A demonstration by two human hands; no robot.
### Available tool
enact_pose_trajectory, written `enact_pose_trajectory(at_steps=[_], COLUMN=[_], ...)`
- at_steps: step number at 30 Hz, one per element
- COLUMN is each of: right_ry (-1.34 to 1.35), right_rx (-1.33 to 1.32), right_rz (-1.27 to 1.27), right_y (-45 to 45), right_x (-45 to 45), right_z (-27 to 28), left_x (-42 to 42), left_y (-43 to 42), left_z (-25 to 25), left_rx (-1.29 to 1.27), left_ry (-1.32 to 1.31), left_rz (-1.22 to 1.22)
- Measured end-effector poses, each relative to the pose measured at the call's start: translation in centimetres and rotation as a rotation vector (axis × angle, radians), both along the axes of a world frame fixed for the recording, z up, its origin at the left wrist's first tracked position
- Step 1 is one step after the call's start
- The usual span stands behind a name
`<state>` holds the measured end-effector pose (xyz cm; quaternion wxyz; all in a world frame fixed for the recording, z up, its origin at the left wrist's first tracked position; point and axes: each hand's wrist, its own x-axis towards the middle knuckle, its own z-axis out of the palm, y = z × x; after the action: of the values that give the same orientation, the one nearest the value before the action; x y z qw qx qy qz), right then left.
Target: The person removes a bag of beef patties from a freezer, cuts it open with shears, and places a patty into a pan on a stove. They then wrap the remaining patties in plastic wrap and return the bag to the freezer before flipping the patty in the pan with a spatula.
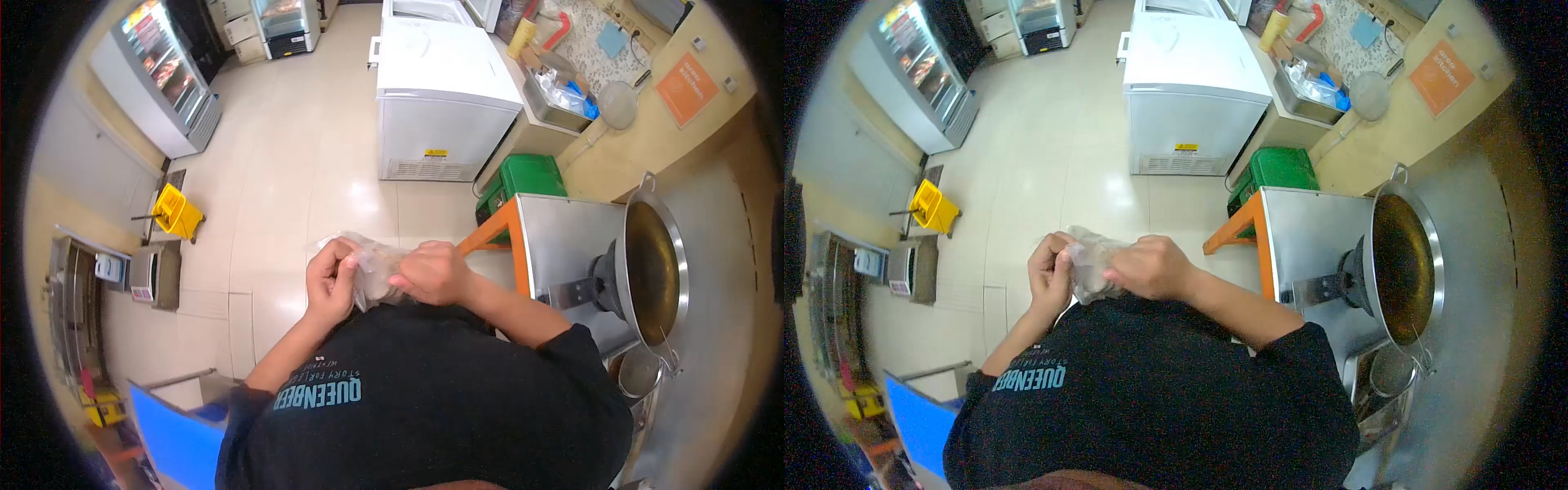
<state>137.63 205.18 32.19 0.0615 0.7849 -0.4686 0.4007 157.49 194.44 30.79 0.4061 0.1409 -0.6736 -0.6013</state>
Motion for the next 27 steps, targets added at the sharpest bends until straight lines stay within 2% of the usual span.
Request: enact_pose_trajectory(at_steps=[3,6,7,10,13,15,17,19,21,23,24,27], right_ry=[0.058,0.129,0.120,0.067,0.014,0.001,-0.006,-0.021,-0.065,-0.088,-0.098,-0.139], right_rx=[0.017,0.068,0.067,0.066,0.111,0.288,0.359,0.455,0.523,0.536,0.533,0.533], right_rz=[-0.076,-0.214,-0.247,-0.396,-0.563,-0.665,-0.725,-0.766,-0.832,-0.880,-0.927,-1.035], right_y=[-6.3,-10.7,-11.6,-12.9,-12.6,-11.9,-10.7,-9.4,-9.0,-8.8,-9.0,-9.1], right_x=[-5.7,-11.1,-12.8,-17.6,-22.8,-26.6,-30.7,-34.2,-38.9,-42.3,-44.6,-49.3], right_z=[0.1,2.1,2.9,4.4,5.1,5.0,4.3,3.4,3.1,3.2,3.3,3.1], left_x=[-6.9,-14.6,-17.3,-25.3,-33.7,-40.1,-46.0,-51.1,-53.5,-52.4,-51.7,-51.3], left_y=[-9.0,-16.7,-18.9,-24.4,-27.3,-30.2,-33.8,-38.2,-42.3,-45.2,-46.5,-46.2], left_z=[-0.7,0.8,1.7,3.1,4.6,1.6,-3.2,-12.4,-23.2,-30.5,-33.9,-34.4], left_rx=[-0.004,-0.070,-0.071,-0.099,-0.123,-0.123,-0.222,-0.272,-0.122,-0.009,0.027,0.187], left_ry=[0.011,0.065,0.059,-0.077,-0.139,-0.149,-0.359,-0.573,-0.590,-0.781,-0.717,-0.788], left_rz=[-0.137,-0.333,-0.367,-0.722,-0.795,-0.783,-0.674,-0.524,-0.357,-0.146,-0.123,-0.093])
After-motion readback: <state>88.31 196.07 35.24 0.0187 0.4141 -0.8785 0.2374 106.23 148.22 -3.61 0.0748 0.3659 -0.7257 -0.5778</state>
